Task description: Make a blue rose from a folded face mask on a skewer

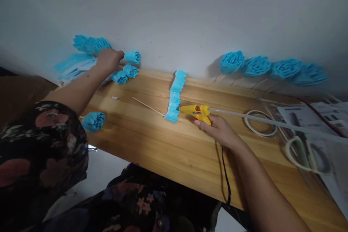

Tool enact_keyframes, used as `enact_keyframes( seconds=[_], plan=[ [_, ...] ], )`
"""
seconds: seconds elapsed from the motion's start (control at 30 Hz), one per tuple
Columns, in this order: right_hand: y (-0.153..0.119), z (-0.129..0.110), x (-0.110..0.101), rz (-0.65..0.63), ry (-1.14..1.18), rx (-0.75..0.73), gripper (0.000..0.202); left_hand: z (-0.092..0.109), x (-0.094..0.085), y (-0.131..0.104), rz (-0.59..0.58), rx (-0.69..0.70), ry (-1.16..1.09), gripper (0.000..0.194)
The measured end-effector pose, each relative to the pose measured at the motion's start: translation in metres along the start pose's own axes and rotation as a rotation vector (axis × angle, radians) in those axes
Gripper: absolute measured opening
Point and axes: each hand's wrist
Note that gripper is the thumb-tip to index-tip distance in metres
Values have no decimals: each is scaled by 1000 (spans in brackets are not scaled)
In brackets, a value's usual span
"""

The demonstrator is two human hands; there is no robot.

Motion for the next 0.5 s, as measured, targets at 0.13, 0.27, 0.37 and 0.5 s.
enact_keyframes(
  seconds=[0.13,0.27,0.37,0.5],
  plan=[
    [0,2,1,-3,5,-19,76,9,4,3,-33,-24,-1,50],
    [2,5,1,17,-7,-28,83,5,4,-5,-20,-36,2,47],
    [2,4,1,18,-5,-34,85,-10,7,-16,-6,-28,-7,45],
    [1,2,1,7,-8,-34,84,-33,15,-28,2,28,-56,44]
  ],
)
Point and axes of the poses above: each hand's wrist, its own y-axis towards the middle knuckle, its own x-axis out of the palm, z = x × y, and after that the axes turned 9 degrees about x, right-handed
